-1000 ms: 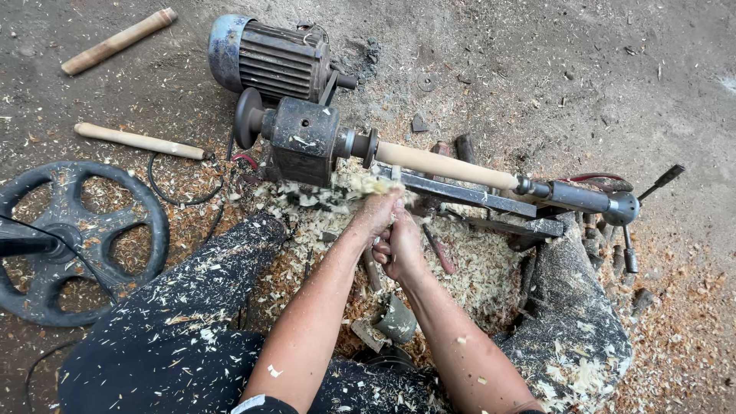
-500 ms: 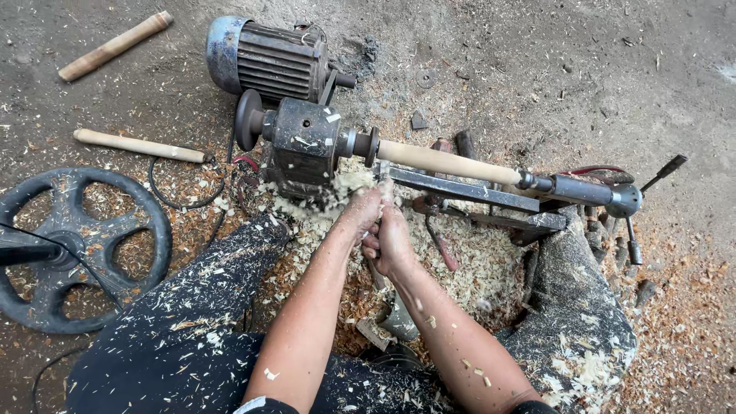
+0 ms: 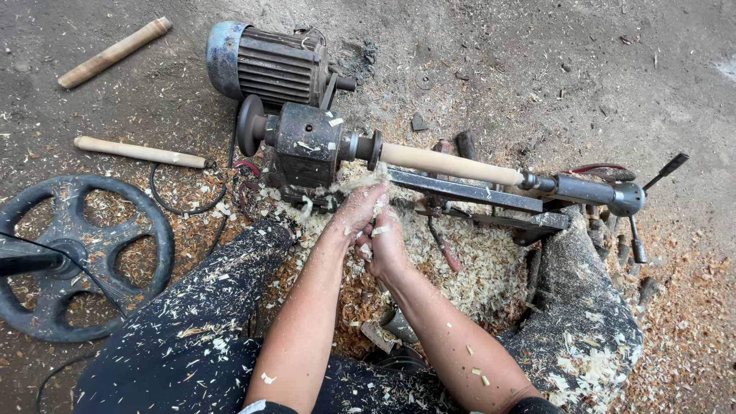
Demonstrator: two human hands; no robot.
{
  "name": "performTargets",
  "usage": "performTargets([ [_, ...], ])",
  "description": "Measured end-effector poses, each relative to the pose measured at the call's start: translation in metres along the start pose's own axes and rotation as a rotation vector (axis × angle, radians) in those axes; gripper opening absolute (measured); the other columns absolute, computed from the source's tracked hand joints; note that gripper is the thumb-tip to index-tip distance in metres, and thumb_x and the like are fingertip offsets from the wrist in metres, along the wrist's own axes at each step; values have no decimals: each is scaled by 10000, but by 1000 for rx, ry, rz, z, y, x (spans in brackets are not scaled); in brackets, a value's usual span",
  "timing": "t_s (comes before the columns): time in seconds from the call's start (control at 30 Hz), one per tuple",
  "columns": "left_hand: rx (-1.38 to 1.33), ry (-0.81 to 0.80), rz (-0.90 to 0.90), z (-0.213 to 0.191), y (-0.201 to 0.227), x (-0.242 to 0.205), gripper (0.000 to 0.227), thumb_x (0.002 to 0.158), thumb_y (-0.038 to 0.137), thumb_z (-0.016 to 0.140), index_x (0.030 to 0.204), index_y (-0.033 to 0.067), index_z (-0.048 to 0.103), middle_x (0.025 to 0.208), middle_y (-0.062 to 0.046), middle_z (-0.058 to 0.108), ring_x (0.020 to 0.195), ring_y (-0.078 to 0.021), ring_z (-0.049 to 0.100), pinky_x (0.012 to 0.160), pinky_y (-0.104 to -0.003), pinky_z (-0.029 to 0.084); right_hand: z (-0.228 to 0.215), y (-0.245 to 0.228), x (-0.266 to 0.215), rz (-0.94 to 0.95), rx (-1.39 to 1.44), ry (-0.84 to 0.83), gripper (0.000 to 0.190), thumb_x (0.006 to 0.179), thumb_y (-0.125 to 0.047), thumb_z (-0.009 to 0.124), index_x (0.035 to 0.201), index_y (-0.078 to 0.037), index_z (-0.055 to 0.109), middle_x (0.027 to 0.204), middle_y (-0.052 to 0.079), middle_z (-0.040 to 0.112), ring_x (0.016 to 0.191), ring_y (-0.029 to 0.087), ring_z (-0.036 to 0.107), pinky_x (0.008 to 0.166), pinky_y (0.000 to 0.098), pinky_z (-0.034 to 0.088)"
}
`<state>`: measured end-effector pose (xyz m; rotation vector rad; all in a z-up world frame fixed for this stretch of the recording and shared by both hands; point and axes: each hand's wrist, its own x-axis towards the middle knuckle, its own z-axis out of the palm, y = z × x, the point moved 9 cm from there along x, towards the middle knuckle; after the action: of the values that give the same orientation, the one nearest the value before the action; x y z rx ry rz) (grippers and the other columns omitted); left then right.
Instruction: The person mounts a wooden rod on a lathe and uses a chisel to shape it while it spins. They periodically stop to clear wood shavings and adjust the tool rest before resuming shaping.
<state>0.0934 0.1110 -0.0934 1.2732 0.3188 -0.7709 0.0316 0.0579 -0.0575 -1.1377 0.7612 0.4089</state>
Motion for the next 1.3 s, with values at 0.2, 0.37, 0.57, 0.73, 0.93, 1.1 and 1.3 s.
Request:
performTargets([
  [0.2, 118, 34, -136, -8, 0, -15, 713, 960, 612, 459, 1519, 168, 447, 1355, -192, 586, 1117, -290, 600, 860, -498, 510, -8, 11, 6, -8, -61, 57, 362, 1087, -420, 369, 1007, -93, 501, 823, 47, 525, 581, 121, 495, 402, 280, 363],
  [0.37, -3, -41, 84, -7, 13, 4, 708, 932, 552, 572, 1402, 25, 617, 1407, -243, 647, 1276, -337, 622, 1103, -505, 466, 9, -4, -1, -7, -82, 63, 419, 1070, -459, 341, 1064, -85, 529, 877, 60, 566, 607, 124, 528, 392, 272, 348],
  [0.57, 48, -41, 67, -16, 9, 10, 720, 949, 550, 563, 1496, 83, 535, 1524, -202, 502, 1382, -299, 480, 1118, -482, 382, 29, -16, -18, -46, -15, 70, 485, 1052, -546, 385, 1047, -80, 522, 870, 61, 548, 581, 123, 519, 356, 276, 323],
  [0.73, 41, -64, -38, -16, 1, 10, 704, 905, 560, 558, 1495, 177, 507, 1494, -163, 533, 1363, -308, 511, 1048, -567, 449, 17, 1, -5, -8, 39, 125, 437, 1015, -571, 388, 1028, -145, 484, 813, 29, 554, 559, 127, 524, 363, 282, 319],
  [0.93, 10, -61, 28, -13, 6, 8, 679, 908, 551, 558, 1450, 143, 557, 1453, -169, 590, 1332, -315, 547, 1046, -550, 463, 1, 25, 21, 5, 13, 69, 435, 1054, -529, 379, 1057, -127, 545, 909, 80, 593, 576, 121, 525, 372, 284, 349],
  [1.1, 0, 9, 10, -19, 14, -3, 672, 906, 532, 588, 1435, 119, 553, 1415, -165, 599, 1295, -304, 559, 1038, -524, 462, 6, 22, 28, -88, -54, -55, 438, 1066, -415, 296, 1258, -107, 540, 1035, 61, 645, 751, 96, 549, 565, 268, 483],
  [1.3, 25, 41, -32, -24, 19, -16, 666, 904, 508, 624, 1418, 90, 548, 1370, -160, 611, 1252, -290, 573, 1028, -493, 461, 18, 6, 3, -120, -56, 73, 407, 1035, -278, 336, 1356, -89, 499, 938, 70, 543, 711, 121, 494, 554, 324, 469],
])
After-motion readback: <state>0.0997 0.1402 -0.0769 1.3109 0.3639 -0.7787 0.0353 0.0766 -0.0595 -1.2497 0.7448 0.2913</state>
